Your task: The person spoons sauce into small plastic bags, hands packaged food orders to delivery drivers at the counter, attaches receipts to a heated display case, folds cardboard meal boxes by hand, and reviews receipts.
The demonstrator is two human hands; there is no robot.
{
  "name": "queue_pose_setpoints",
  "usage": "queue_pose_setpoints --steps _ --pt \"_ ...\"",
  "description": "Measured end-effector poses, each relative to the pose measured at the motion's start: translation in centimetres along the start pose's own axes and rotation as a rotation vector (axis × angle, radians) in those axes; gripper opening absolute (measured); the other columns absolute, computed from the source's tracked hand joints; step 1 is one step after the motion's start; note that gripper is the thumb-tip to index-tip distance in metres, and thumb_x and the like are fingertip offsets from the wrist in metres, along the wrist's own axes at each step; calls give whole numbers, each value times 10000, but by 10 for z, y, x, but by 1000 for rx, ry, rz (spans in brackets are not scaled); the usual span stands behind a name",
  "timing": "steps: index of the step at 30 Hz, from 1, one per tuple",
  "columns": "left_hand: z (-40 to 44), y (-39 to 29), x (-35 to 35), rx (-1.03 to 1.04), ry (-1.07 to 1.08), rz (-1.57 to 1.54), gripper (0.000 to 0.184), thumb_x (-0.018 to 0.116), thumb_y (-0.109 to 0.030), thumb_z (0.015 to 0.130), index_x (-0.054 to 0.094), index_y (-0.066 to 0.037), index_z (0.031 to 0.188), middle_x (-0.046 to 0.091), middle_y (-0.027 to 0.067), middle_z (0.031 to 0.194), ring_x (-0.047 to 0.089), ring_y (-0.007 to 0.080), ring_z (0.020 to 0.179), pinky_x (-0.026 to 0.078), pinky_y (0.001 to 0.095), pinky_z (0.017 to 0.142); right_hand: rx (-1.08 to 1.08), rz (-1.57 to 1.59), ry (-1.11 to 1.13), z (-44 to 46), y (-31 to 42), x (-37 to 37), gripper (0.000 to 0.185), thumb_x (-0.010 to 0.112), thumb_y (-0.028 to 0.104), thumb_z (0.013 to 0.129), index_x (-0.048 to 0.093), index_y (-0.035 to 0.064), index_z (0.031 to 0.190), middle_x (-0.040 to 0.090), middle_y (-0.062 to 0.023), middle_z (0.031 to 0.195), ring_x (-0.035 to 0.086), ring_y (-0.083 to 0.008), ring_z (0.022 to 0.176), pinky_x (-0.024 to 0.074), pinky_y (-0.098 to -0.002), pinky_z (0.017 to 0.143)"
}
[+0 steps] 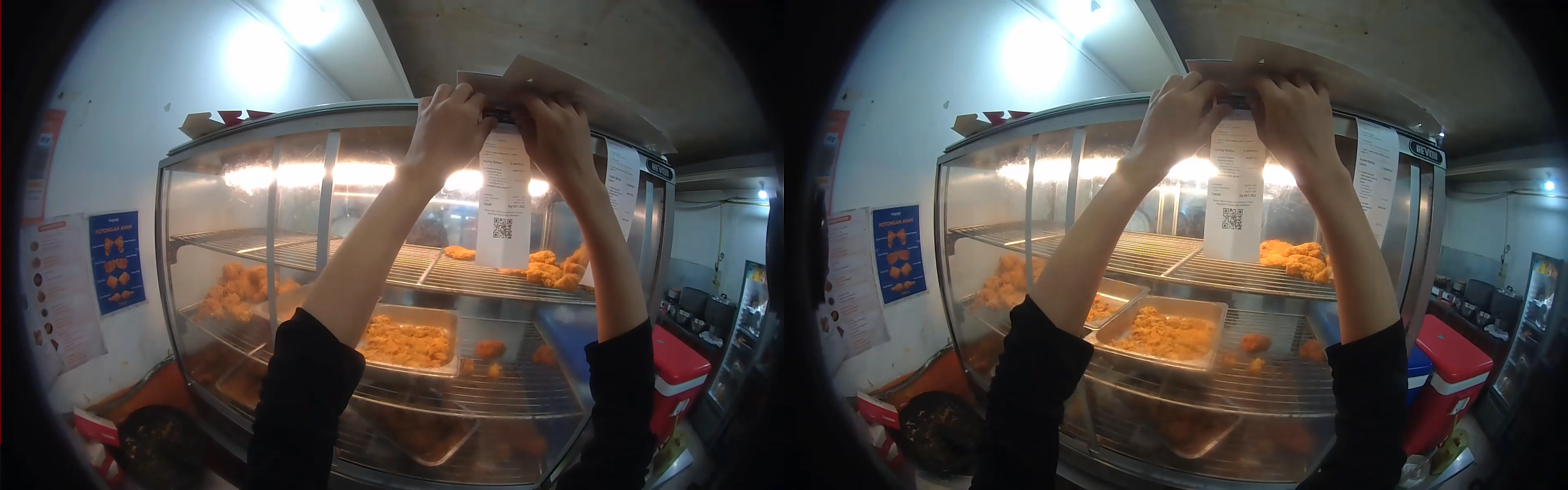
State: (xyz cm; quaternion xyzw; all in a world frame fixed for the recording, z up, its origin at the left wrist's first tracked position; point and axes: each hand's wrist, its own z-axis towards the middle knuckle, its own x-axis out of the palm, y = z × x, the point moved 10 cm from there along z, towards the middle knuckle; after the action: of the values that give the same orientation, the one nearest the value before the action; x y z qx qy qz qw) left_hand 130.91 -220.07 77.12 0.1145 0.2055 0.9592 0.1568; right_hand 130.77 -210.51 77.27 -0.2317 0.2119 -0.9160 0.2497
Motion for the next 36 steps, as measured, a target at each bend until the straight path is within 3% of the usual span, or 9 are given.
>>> queue_pose_setpoints --steps 4,10,12,16,19,22,24,28,36 --pt "-1 -3 -2 14 -13 -18 186 571 -229 735 579 -98 866 511 52 857 472 241 902 373 389 786 -27 -55 73 -2 6 -5 122 558 141 727 606 92 829 577 -69 832 519 -229 867 373 -376 771" --pt "-4 -4 -5 10 -50 -4 214 582 -230 721 577 -111 898 513 70 844 489 271 869 377 383 810 -83 -378 -519 19 7 -93 153 571 200 744 637 106 846 595 -69 737 541 -215 787 392 -335 741" --pt "-4 -4 -6 10 -44 -22 232 589 -240 718 576 -114 913 504 74 887 484 271 895 367 391 835 214 76 232 35 -54 -31 235 574 256 767 616 30 818 577 -87 664 563 -191 684 406 -289 656" --pt "-5 -3 -6 0 -10 -23 266 599 -276 712 576 -112 920 496 80 918 477 269 919 356 392 857 244 253 208 47 -78 -30 264 573 303 759 633 52 812 565 -127 620 570 -195 596 429 -284 580" --pt "-6 -9 -7 -1 -1 -1 368 624 -336 682 557 -98 955 487 91 946 460 269 948 346 398 868 412 251 461 42 -96 -19 275 592 328 740 654 65 788 614 -108 710 591 -166 688 422 -267 621" --pt "-7 -10 -6 -29 69 61 513 661 -383 625 521 -84 1017 464 96 988 428 266 992 328 402 887 191 452 653 41 -66 -15 345 591 413 719 664 77 757 631 -97 781 590 -180 763 419 -286 687" --pt "-10 -11 3 -14 180 63 614 686 -402 585 487 -74 1064 437 95 1026 401 263 1020 315 405 895 395 310 786 29 -86 -9 427 580 487 690 655 90 828 620 -92 859 572 -220 855 399 -328 783" --pt "-13 -14 2 16 180 99 638 702 -373 571 468 -78 1086 418 92 1046 394 257 1023 303 401 921 432 276 595 34 -93 -17 476 550 486 694 621 86 943 598 -119 930 548 -246 918 371 -348 844" --pt "-8 -9 -2 -39 231 0 634 697 -318 589 436 -75 1113 416 94 1067 401 269 1035 314 383 925 375 264 960 32 -82 13 332 522 250 755 597 63 1018 604 -118 964 553 -197 883 386 -267 823"
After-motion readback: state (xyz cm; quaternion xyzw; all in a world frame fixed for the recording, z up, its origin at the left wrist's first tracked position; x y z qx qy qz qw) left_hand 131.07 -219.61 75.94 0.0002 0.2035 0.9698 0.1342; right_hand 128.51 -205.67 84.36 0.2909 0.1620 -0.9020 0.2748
